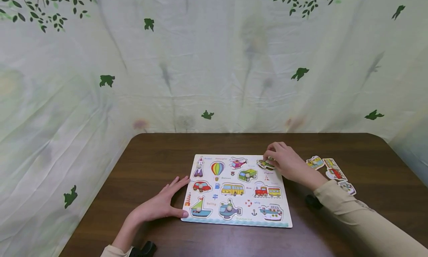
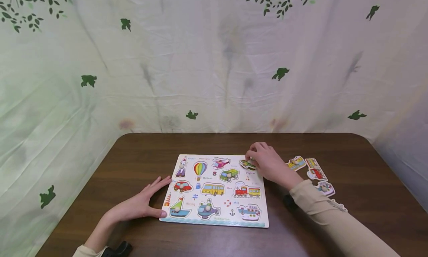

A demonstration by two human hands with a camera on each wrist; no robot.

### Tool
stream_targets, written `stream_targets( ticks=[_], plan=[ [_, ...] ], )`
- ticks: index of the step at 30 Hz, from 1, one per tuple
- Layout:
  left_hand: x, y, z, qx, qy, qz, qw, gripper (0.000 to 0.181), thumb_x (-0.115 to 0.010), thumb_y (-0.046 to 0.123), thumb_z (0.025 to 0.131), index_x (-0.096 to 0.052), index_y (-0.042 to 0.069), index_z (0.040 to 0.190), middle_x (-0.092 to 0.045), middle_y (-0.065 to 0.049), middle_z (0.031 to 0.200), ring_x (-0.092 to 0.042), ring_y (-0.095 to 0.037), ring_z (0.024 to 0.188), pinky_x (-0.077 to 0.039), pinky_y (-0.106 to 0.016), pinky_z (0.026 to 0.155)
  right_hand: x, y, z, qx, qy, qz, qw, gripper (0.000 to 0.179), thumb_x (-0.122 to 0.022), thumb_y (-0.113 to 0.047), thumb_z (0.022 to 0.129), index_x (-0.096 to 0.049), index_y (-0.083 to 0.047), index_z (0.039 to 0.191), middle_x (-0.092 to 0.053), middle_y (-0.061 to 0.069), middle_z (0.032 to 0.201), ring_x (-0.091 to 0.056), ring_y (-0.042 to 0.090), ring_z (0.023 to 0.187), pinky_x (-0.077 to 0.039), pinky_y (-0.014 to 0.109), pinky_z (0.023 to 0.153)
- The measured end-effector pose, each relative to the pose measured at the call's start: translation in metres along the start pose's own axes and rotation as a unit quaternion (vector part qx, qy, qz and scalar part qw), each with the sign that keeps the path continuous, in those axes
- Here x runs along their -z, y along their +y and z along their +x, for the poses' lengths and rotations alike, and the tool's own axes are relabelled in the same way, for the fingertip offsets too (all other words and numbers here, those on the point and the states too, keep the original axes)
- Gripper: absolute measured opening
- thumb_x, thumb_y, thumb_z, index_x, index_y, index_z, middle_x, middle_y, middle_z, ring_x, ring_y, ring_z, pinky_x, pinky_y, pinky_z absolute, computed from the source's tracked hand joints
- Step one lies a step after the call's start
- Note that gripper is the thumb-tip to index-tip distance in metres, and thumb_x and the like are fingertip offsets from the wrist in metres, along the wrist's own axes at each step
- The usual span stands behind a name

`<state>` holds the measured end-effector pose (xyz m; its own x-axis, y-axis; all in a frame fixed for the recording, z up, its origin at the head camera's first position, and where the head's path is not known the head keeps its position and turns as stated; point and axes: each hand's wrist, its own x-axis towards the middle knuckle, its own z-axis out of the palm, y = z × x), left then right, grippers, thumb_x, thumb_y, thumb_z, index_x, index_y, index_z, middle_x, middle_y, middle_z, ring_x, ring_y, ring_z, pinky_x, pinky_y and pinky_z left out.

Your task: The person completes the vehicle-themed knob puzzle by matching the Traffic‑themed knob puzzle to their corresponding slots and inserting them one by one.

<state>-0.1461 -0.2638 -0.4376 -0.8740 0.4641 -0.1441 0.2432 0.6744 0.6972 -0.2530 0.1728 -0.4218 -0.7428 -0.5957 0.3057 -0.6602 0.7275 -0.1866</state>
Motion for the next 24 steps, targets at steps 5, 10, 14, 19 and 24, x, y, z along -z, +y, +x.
stream_targets(
  ticks=[5,10,14,19,24],
  plan=[
    [-0.0001,0.0006,-0.0001,0.002,0.000,0.001,1.0000,0.101,-0.082,0.047,0.076,-0.028,0.019,0.156,-0.022,-0.006,0.161,-0.001,-0.036,0.149,-0.002,-0.065,0.113,-0.0025,-0.0019,0.0024,-0.006,-0.013,-0.010,0.9998,0.020,-0.076,-0.007,0.086,-0.070,-0.022,0.096,-0.056,0.007,0.112,-0.048,0.031,0.111,-0.043,0.053,0.092],
    [0.0002,0.0015,-0.0004,0.005,0.000,-0.002,1.0000,0.101,-0.082,0.046,0.076,-0.028,0.020,0.156,-0.022,-0.006,0.162,-0.001,-0.036,0.149,-0.002,-0.065,0.113,-0.0034,-0.0019,0.0038,-0.012,-0.019,-0.013,0.9997,0.020,-0.077,-0.007,0.085,-0.070,-0.022,0.096,-0.056,0.007,0.111,-0.048,0.031,0.110,-0.043,0.053,0.092],
    [0.0008,0.0021,-0.0006,0.007,0.000,-0.003,1.0000,0.101,-0.082,0.046,0.076,-0.028,0.020,0.156,-0.022,-0.006,0.162,-0.001,-0.035,0.149,-0.002,-0.065,0.113,-0.0031,-0.0024,0.0046,-0.010,-0.021,-0.010,0.9997,0.019,-0.076,-0.007,0.086,-0.070,-0.022,0.096,-0.056,0.006,0.111,-0.048,0.031,0.109,-0.043,0.052,0.090],
    [0.0009,0.0026,-0.0006,0.010,0.000,-0.002,0.9999,0.101,-0.082,0.047,0.075,-0.028,0.020,0.157,-0.021,-0.005,0.162,-0.001,-0.036,0.149,-0.002,-0.065,0.113,-0.0039,-0.0033,0.0043,-0.011,-0.024,-0.004,0.9996,0.018,-0.076,-0.007,0.086,-0.071,-0.021,0.096,-0.055,0.005,0.109,-0.048,0.029,0.106,-0.043,0.049,0.088],
    [0.0008,0.0040,-0.0005,0.014,-0.003,-0.004,0.9999,0.101,-0.082,0.046,0.076,-0.027,0.020,0.157,-0.021,-0.006,0.162,0.000,-0.036,0.149,-0.002,-0.065,0.113,-0.0050,-0.0032,0.0033,-0.013,-0.022,-0.008,0.9997,0.019,-0.076,-0.007,0.085,-0.071,-0.021,0.095,-0.055,0.005,0.108,-0.048,0.028,0.105,-0.044,0.048,0.087]
  ],
)
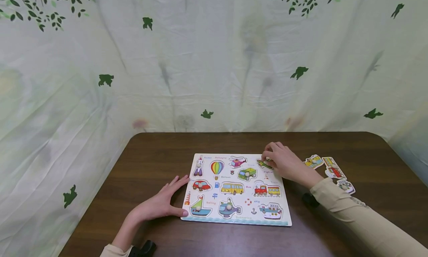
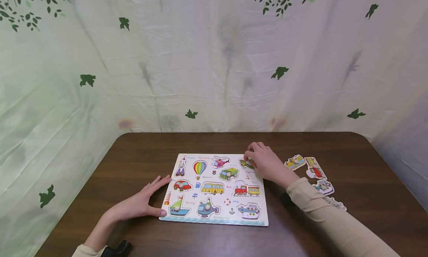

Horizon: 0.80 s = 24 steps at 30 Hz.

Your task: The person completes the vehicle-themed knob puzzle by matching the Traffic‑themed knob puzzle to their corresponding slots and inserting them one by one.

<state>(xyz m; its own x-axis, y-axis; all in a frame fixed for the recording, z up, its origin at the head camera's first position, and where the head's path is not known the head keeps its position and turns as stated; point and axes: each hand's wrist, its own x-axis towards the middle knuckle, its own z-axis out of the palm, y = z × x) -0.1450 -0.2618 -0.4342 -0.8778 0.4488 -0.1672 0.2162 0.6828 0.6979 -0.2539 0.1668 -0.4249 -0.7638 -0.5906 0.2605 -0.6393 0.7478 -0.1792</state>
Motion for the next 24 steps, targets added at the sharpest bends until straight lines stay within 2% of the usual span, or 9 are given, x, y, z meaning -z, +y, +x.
stream_targets(
  ticks=[7,13,20,24],
  plan=[
    [0.000,0.000,0.000,0.000,-0.002,-0.001,1.0000,0.101,-0.082,0.047,0.076,-0.027,0.020,0.157,-0.021,-0.006,0.162,0.000,-0.035,0.149,-0.002,-0.065,0.113,-0.001,0.002,0.001,-0.006,-0.004,0.005,1.0000,0.019,-0.077,-0.006,0.085,-0.071,-0.020,0.096,-0.055,0.006,0.109,-0.048,0.029,0.105,-0.044,0.049,0.086],
    [0.001,-0.001,-0.001,0.003,0.002,-0.003,1.0000,0.101,-0.082,0.046,0.075,-0.027,0.021,0.157,-0.021,-0.005,0.162,0.000,-0.036,0.149,-0.002,-0.066,0.112,-0.003,0.005,0.002,-0.035,-0.012,0.049,0.9981,0.016,-0.077,-0.007,0.085,-0.075,-0.020,0.094,-0.057,0.007,0.110,-0.048,0.028,0.105,-0.047,0.045,0.085],
    [0.000,-0.002,-0.001,0.001,-0.002,-0.006,1.0000,0.101,-0.082,0.046,0.076,-0.027,0.021,0.157,-0.021,-0.005,0.162,0.000,-0.035,0.149,-0.002,-0.066,0.112,0.004,0.009,0.000,-0.051,-0.017,0.095,0.9941,0.014,-0.077,-0.010,0.085,-0.077,-0.019,0.096,-0.059,0.015,0.123,-0.044,0.040,0.119,-0.041,0.057,0.092],
    [0.000,-0.001,-0.001,-0.003,0.000,-0.005,1.0000,0.101,-0.082,0.046,0.076,-0.027,0.021,0.157,-0.021,-0.005,0.162,0.000,-0.036,0.149,-0.001,-0.066,0.112,0.008,0.015,-0.004,-0.055,-0.022,0.118,0.9913,0.017,-0.076,-0.009,0.087,-0.076,-0.018,0.101,-0.057,0.016,0.129,-0.042,0.041,0.121,-0.040,0.058,0.095]
  ],
)
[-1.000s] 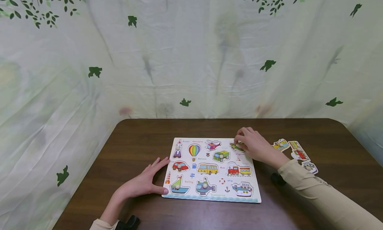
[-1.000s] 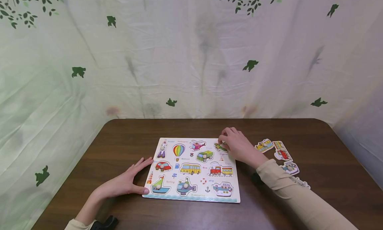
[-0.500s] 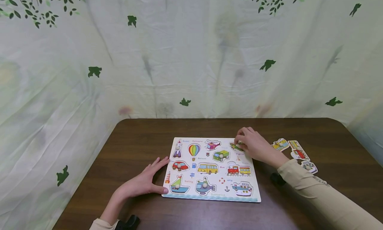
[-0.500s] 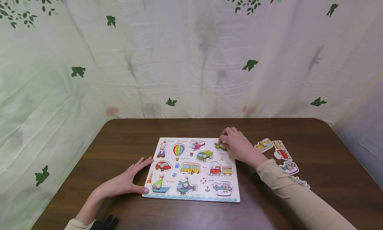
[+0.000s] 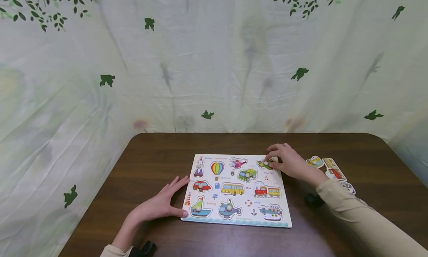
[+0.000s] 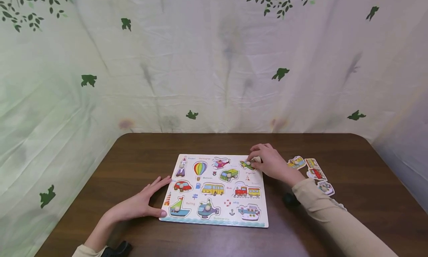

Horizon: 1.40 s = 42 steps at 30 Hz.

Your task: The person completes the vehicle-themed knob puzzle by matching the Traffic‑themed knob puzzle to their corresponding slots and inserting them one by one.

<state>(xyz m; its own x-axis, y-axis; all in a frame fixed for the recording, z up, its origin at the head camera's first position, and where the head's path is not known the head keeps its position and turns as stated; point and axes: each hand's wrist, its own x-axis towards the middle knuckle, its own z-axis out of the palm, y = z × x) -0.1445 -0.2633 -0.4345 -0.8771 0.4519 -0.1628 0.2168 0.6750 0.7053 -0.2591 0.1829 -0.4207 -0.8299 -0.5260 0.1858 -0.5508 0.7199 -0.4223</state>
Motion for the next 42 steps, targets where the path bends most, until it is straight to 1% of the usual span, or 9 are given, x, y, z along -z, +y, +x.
stream_targets(
  ticks=[3,9,10,16,21,28,33,39,42],
  plan=[
    [0.000,0.000,0.001,0.004,0.000,0.001,1.0000,0.101,-0.082,0.046,0.076,-0.027,0.021,0.157,-0.021,-0.005,0.162,0.000,-0.035,0.149,-0.002,-0.066,0.112,0.005,0.007,-0.005,-0.008,0.006,0.013,0.9999,0.019,-0.074,-0.007,0.087,-0.075,-0.016,0.104,-0.056,0.017,0.130,-0.042,0.041,0.121,-0.039,0.058,0.096],
    [0.000,-0.001,0.001,0.012,-0.003,0.005,0.9999,0.102,-0.081,0.049,0.076,-0.026,0.022,0.157,-0.020,-0.005,0.162,0.000,-0.034,0.149,-0.002,-0.065,0.113,0.021,0.023,-0.016,-0.014,0.022,0.010,0.9996,0.018,-0.071,-0.004,0.090,-0.074,-0.011,0.106,-0.056,0.020,0.129,-0.043,0.044,0.121,-0.037,0.059,0.098],
    [0.000,-0.002,0.001,0.010,-0.003,0.006,0.9999,0.102,-0.081,0.049,0.076,-0.026,0.021,0.157,-0.021,-0.006,0.162,0.000,-0.034,0.149,-0.002,-0.065,0.113,0.024,0.024,-0.018,-0.015,0.023,0.010,0.9996,0.017,-0.070,-0.004,0.090,-0.074,-0.011,0.105,-0.056,0.020,0.129,-0.044,0.044,0.121,-0.036,0.060,0.098],
    [0.000,-0.001,0.000,0.004,-0.001,0.002,1.0000,0.101,-0.082,0.047,0.076,-0.027,0.020,0.157,-0.021,-0.007,0.162,-0.001,-0.035,0.149,-0.002,-0.066,0.112,0.042,0.034,-0.027,-0.026,0.020,0.022,0.9992,0.015,-0.066,-0.002,0.092,-0.074,-0.006,0.105,-0.057,0.024,0.128,-0.048,0.045,0.121,-0.038,0.061,0.098],
    [0.000,0.001,0.000,-0.001,0.000,0.001,1.0000,0.101,-0.082,0.046,0.076,-0.028,0.020,0.157,-0.022,-0.007,0.161,-0.001,-0.035,0.149,-0.002,-0.066,0.112,0.053,0.043,-0.034,-0.051,0.014,0.020,0.9984,0.014,-0.065,-0.004,0.094,-0.073,-0.004,0.106,-0.056,0.025,0.129,-0.047,0.046,0.122,-0.041,0.061,0.095],
    [0.000,0.002,0.001,0.002,0.002,0.002,1.0000,0.101,-0.083,0.046,0.075,-0.028,0.021,0.156,-0.022,-0.006,0.162,-0.001,-0.035,0.149,-0.003,-0.066,0.112,0.058,0.056,-0.046,-0.066,-0.001,0.023,0.9975,0.015,-0.066,0.002,0.091,-0.074,-0.005,0.102,-0.056,0.027,0.127,-0.048,0.047,0.120,-0.045,0.060,0.090],
    [-0.002,0.001,0.001,-0.007,0.004,0.000,1.0000,0.101,-0.083,0.046,0.076,-0.028,0.020,0.156,-0.023,-0.007,0.161,-0.001,-0.036,0.149,-0.002,-0.065,0.113,0.061,0.062,-0.053,-0.073,-0.017,0.024,0.9969,0.020,-0.064,0.006,0.088,-0.074,-0.005,0.101,-0.055,0.028,0.128,-0.048,0.049,0.119,-0.044,0.061,0.091],
    [-0.001,0.001,0.001,-0.001,0.003,0.002,1.0000,0.101,-0.083,0.046,0.076,-0.028,0.020,0.156,-0.023,-0.007,0.161,-0.001,-0.036,0.149,-0.003,-0.066,0.112,0.065,0.068,-0.059,-0.064,-0.017,0.009,0.9978,0.017,-0.071,0.001,0.084,-0.073,-0.004,0.101,-0.057,0.030,0.122,-0.050,0.051,0.115,-0.041,0.063,0.093],
    [0.000,0.001,0.001,0.002,0.002,0.001,1.0000,0.101,-0.083,0.046,0.075,-0.028,0.020,0.156,-0.022,-0.007,0.161,-0.001,-0.036,0.149,-0.003,-0.066,0.112,0.064,0.072,-0.062,-0.078,-0.016,-0.002,0.9968,0.015,-0.076,-0.007,0.083,-0.073,-0.004,0.098,-0.057,0.030,0.119,-0.048,0.052,0.113,-0.039,0.064,0.092]
  ],
)
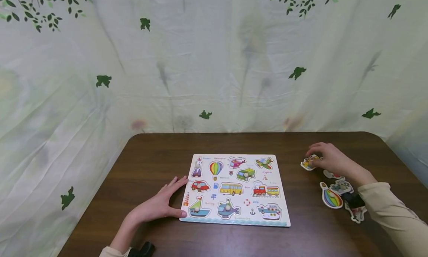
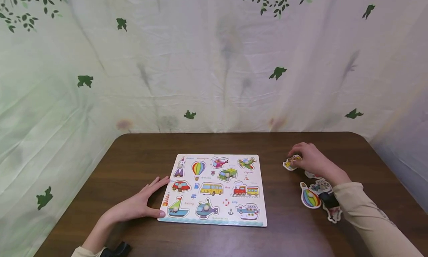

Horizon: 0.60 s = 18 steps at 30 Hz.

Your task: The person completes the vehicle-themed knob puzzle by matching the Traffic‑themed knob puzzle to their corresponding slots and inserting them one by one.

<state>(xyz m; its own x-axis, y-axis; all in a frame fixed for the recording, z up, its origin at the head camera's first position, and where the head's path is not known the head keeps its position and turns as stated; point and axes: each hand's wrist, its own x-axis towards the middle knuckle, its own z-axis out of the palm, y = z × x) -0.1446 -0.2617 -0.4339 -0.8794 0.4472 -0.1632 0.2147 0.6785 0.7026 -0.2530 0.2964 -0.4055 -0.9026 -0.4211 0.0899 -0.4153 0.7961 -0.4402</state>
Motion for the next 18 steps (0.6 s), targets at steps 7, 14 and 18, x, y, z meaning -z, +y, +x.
stream_targets(
  ticks=[7,14,18],
  plan=[
    [0.000,0.000,-0.001,0.000,0.000,0.000,1.0000,0.101,-0.083,0.047,0.076,-0.028,0.021,0.156,-0.022,-0.006,0.162,-0.001,-0.036,0.149,-0.002,-0.066,0.112,-0.006,0.006,-0.005,-0.069,0.022,-0.041,0.9966,0.017,-0.077,-0.027,0.085,-0.070,-0.013,0.081,-0.056,0.024,0.108,-0.044,0.045,0.101,-0.041,0.056,0.079],
    [0.000,0.000,0.000,0.012,0.001,0.001,0.9999,0.102,-0.082,0.048,0.075,-0.027,0.022,0.157,-0.021,-0.005,0.162,-0.001,-0.036,0.149,-0.004,-0.067,0.112,-0.008,0.006,-0.008,-0.070,0.026,-0.046,0.9961,0.022,-0.076,-0.031,0.087,-0.068,-0.014,0.077,-0.057,0.020,0.101,-0.045,0.044,0.097,-0.040,0.056,0.077],
    [-0.001,-0.001,0.001,0.021,-0.001,0.002,0.9998,0.103,-0.082,0.049,0.075,-0.026,0.023,0.157,-0.019,-0.004,0.162,0.000,-0.035,0.149,-0.004,-0.067,0.112,-0.011,0.006,-0.007,-0.064,0.027,-0.040,0.9967,0.017,-0.076,-0.023,0.087,-0.068,-0.012,0.077,-0.058,0.022,0.102,-0.045,0.047,0.101,-0.038,0.060,0.083]
  ],
)
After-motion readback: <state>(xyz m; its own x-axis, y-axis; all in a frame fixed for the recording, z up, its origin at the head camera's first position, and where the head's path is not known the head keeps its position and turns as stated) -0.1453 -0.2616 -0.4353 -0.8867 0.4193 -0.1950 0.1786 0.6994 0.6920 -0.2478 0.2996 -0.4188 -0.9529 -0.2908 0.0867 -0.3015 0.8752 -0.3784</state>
